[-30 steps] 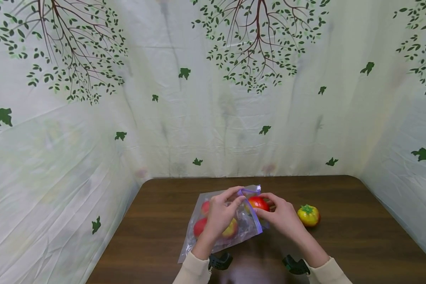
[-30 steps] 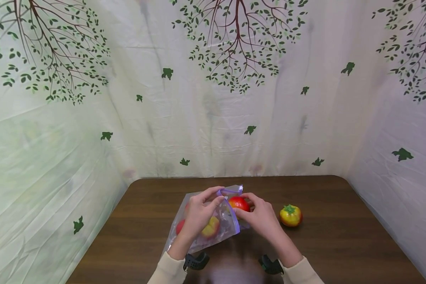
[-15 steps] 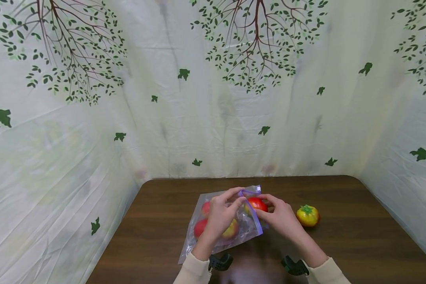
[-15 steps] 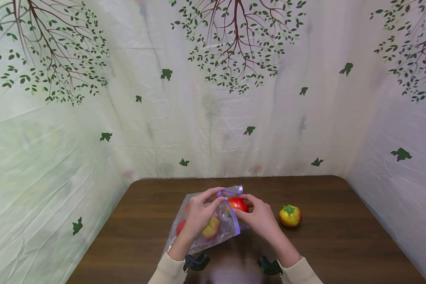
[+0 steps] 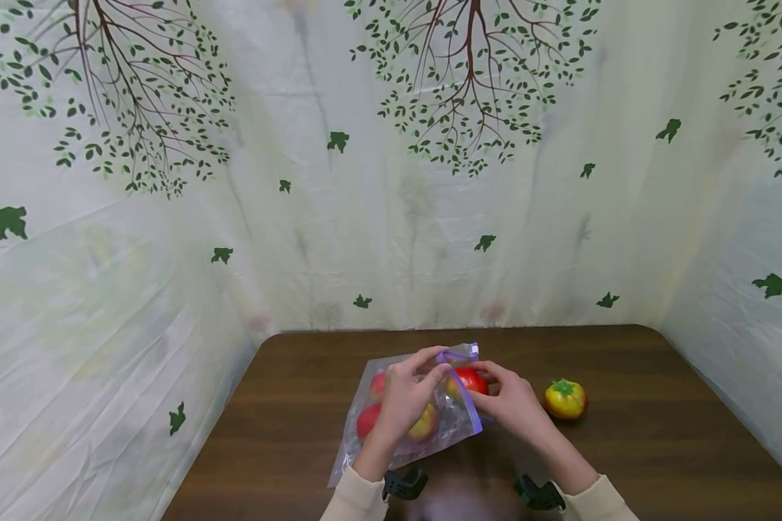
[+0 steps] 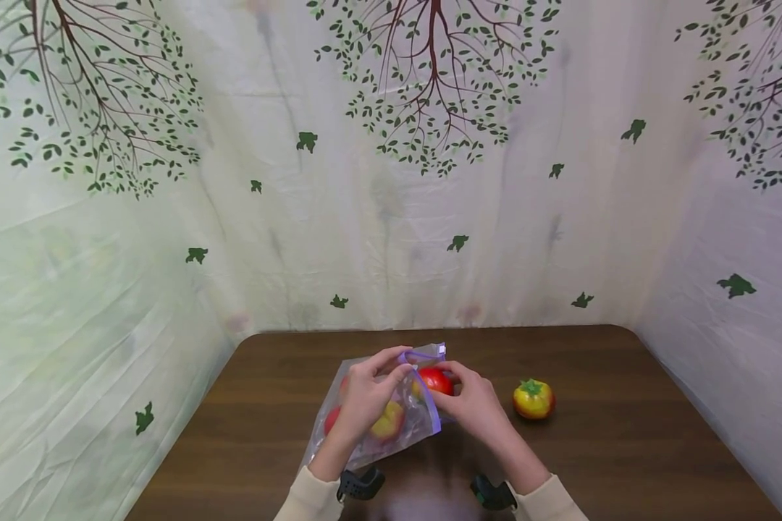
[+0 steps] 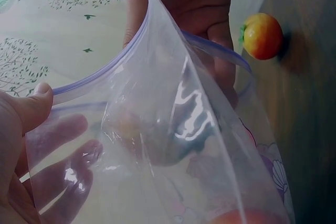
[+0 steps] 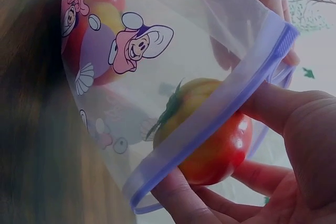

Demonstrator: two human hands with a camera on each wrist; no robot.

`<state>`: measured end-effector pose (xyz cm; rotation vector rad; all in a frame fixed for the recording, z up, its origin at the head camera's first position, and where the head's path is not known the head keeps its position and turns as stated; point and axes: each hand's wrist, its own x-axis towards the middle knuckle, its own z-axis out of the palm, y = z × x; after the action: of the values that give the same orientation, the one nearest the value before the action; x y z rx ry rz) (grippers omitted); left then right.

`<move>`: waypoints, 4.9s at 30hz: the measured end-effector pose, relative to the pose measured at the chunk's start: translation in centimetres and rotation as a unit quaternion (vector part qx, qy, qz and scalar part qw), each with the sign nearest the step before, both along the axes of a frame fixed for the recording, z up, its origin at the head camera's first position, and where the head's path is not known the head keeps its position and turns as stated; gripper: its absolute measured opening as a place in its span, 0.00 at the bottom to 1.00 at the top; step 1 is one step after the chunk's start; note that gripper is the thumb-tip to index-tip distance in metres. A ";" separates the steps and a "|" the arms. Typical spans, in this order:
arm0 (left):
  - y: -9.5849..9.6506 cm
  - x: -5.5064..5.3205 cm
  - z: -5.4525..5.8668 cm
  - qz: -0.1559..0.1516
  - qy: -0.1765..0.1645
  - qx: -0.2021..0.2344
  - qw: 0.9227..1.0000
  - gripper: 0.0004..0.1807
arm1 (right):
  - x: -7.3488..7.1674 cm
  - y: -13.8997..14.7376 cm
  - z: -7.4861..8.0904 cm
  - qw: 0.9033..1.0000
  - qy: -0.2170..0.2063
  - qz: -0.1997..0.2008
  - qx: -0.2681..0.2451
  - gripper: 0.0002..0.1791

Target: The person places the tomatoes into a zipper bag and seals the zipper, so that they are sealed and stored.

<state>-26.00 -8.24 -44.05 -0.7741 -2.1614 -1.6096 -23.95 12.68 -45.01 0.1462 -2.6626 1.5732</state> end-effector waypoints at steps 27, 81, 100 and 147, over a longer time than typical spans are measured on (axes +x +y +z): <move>-0.8 -0.4 -0.2 0.012 -0.010 0.004 1.000 0.19 | -1.3 -0.7 0.3 0.998 -0.036 0.022 -0.048 0.32; -1.8 -0.6 0.6 0.001 -0.049 0.038 0.998 0.19 | -1.3 -1.7 0.7 0.963 -0.079 0.193 -0.171 0.28; -1.9 -1.0 -0.1 0.013 -0.045 0.022 0.999 0.19 | 0.4 0.9 2.1 0.984 -0.019 0.130 -0.124 0.27; -0.8 0.5 1.4 0.025 -0.029 0.048 0.998 0.15 | 2.7 8.4 1.3 1.000 0.019 0.022 0.003 0.25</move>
<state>-25.55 -9.08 -42.68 -0.6477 -2.1065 -1.7165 -21.26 21.03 -43.70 0.2352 -2.6536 1.5589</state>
